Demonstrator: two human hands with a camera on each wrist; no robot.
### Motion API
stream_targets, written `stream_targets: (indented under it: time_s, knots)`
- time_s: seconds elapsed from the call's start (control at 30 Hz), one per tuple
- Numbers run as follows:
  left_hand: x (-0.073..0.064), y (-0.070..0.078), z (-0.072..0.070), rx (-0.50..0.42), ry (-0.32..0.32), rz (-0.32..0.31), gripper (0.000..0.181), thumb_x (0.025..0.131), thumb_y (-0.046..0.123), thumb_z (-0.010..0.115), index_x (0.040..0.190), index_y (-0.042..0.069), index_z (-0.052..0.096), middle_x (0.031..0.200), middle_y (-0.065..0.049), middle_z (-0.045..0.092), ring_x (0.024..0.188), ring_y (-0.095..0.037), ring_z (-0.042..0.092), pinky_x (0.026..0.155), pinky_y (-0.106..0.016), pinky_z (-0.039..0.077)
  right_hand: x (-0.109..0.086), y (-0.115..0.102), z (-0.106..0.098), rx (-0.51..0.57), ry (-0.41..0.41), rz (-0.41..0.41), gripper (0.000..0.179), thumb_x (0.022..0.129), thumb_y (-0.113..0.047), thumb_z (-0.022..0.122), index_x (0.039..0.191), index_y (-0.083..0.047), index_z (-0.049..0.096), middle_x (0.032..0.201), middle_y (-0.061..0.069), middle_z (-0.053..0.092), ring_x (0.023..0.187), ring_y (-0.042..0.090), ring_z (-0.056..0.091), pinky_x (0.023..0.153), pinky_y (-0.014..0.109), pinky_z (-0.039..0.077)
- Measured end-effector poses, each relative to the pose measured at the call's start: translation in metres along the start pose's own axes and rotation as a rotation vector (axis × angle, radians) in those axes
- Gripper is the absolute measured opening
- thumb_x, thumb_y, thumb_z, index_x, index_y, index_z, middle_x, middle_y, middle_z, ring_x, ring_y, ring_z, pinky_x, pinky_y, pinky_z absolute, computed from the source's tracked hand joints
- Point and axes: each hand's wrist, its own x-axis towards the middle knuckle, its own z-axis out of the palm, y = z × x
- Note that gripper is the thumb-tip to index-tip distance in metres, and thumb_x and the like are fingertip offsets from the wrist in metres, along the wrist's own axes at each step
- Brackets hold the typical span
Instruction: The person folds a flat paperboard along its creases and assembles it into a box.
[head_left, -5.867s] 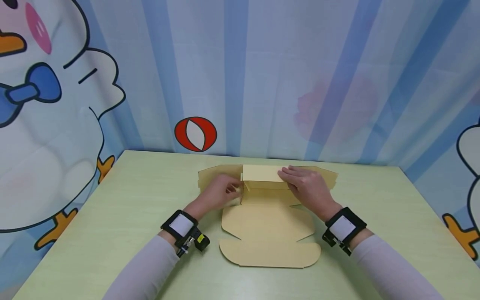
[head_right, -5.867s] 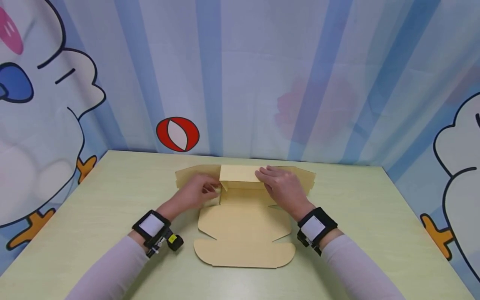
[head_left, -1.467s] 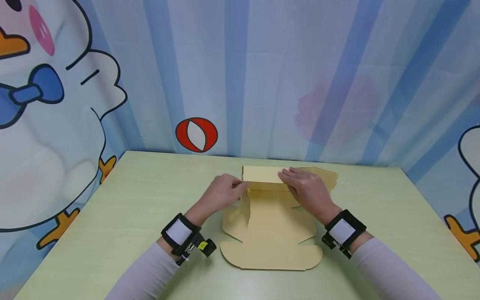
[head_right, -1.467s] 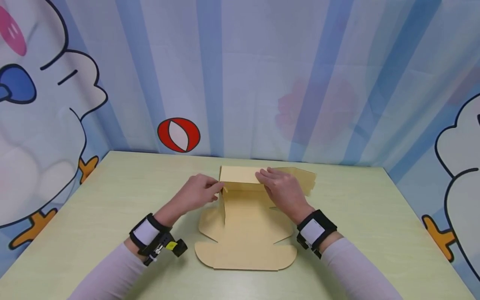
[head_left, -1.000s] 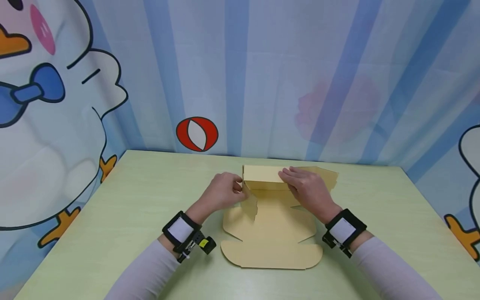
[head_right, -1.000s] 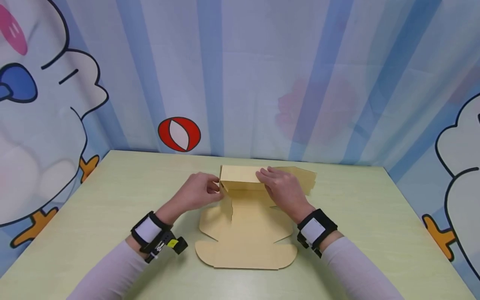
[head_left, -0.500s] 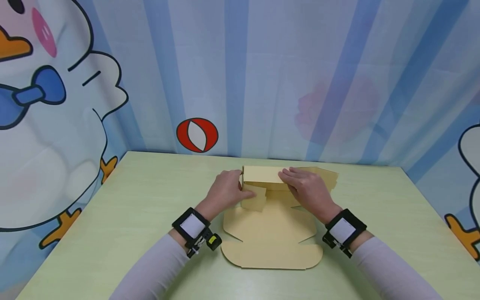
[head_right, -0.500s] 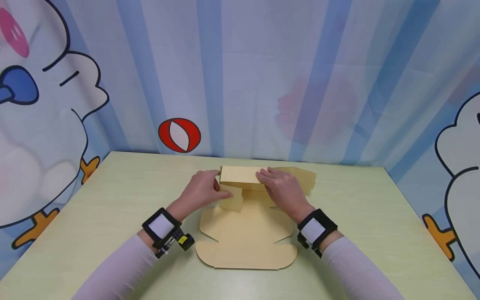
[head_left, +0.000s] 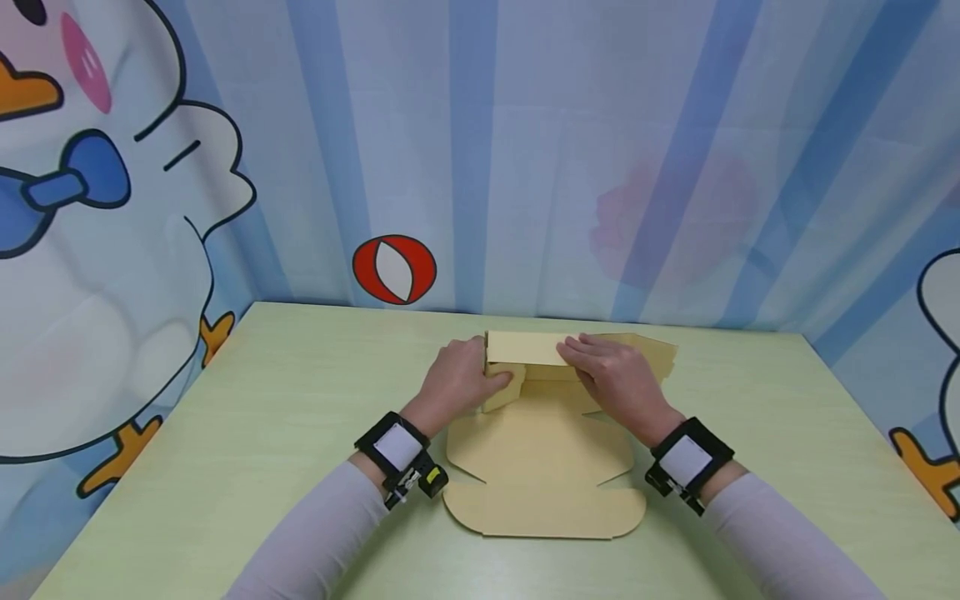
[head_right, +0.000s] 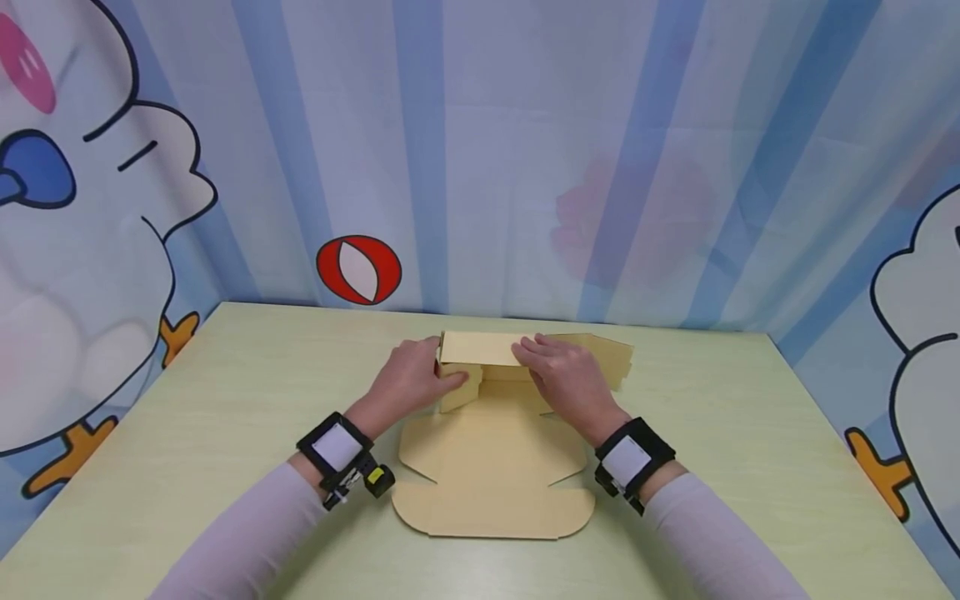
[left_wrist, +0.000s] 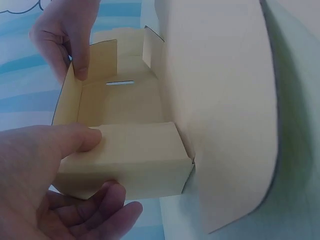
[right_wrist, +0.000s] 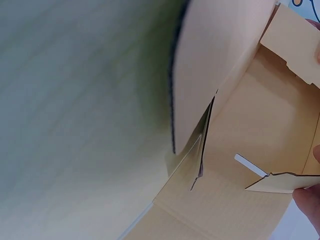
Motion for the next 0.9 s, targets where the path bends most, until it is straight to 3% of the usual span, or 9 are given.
stream_targets:
  time_s: [0.27, 0.9]
  knots:
    - [0.0021, -0.0004, 0.0067, 0.016, 0.009, -0.002, 0.028, 0.090, 0.023, 0.068, 0.097, -0.002, 0.058, 0.063, -0.002, 0.046, 0.048, -0.011, 0.047, 0.040, -0.020, 0.031, -0.0022, 0.0001, -0.0008, 0.002, -0.006, 0.001, 0.040, 0.075, 0.002, 0.082, 0.114, -0.005, 0.075, 0.107, 0.013, 0.076, 0.099, 0.031, 0.073, 0.077, 0.043, 0.061]
    - [0.0049, 0.0003, 0.0103, 0.059, 0.046, 0.001, 0.027, 0.091, 0.014, 0.066, 0.107, -0.006, 0.058, 0.070, -0.009, 0.060, 0.050, -0.012, 0.053, 0.038, -0.019, 0.031, -0.0007, -0.0004, -0.0017, -0.004, -0.015, 0.008, 0.041, 0.075, 0.001, 0.082, 0.114, -0.005, 0.074, 0.108, 0.013, 0.075, 0.100, 0.032, 0.073, 0.078, 0.043, 0.061]
